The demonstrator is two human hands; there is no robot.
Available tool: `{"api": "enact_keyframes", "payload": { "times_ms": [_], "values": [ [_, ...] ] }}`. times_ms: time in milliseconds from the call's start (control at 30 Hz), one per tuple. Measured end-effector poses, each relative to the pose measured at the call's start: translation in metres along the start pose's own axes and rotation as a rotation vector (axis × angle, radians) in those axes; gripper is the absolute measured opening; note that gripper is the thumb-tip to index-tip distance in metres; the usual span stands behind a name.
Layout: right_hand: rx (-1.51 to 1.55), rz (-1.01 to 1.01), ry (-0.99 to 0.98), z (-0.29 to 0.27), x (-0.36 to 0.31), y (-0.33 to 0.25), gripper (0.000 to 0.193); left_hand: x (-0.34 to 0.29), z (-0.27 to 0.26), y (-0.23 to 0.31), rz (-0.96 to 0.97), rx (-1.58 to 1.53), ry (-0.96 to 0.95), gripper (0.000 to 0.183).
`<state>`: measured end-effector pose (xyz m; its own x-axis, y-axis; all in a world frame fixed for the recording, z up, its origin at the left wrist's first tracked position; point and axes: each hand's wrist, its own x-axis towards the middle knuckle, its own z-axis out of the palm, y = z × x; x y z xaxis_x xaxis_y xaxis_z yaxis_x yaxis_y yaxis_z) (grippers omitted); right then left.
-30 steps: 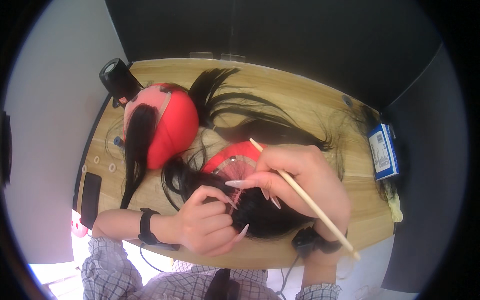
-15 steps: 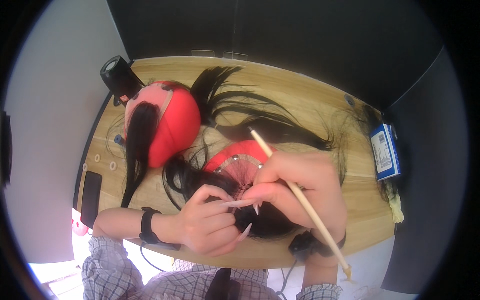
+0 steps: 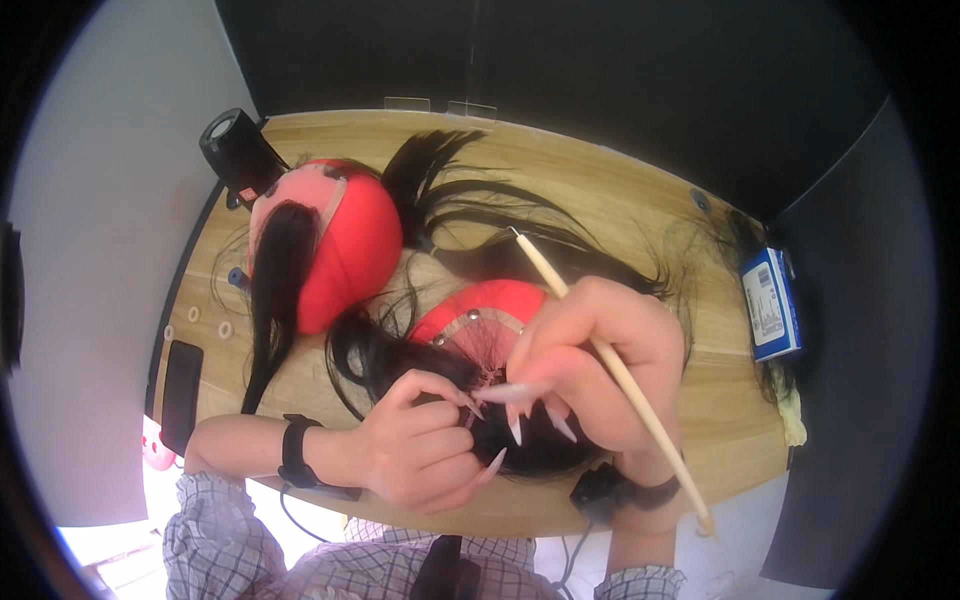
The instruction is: Using a ventilating needle to knot hair into a lace wig base on a mannequin head.
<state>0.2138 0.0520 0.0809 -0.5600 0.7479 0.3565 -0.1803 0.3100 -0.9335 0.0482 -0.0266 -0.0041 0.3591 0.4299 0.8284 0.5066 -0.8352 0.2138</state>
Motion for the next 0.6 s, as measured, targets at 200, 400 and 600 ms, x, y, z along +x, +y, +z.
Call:
{"api": "enact_keyframes", "payload": {
  "times_ms": [200, 400, 600],
  "values": [
    [-0.073, -0.019, 0.055, -0.009, 0.004, -0.001, 0.014, 0.001, 0.001, 0.0, 0.003, -0.007, 0.007, 0.023],
    [-1.184, 0.087, 0.279, -0.049, 0.016, -0.003, 0.011, 0.002, 0.002, 0.002, -0.018, -0.012, 0.018, 0.024],
    [-0.787, -0.041, 0.031, -0.024, 0.01, -0.012, 0.009, -0.001, 0.002, 0.0, -0.034, -0.016, 0.01, 0.024]
  ]
}}
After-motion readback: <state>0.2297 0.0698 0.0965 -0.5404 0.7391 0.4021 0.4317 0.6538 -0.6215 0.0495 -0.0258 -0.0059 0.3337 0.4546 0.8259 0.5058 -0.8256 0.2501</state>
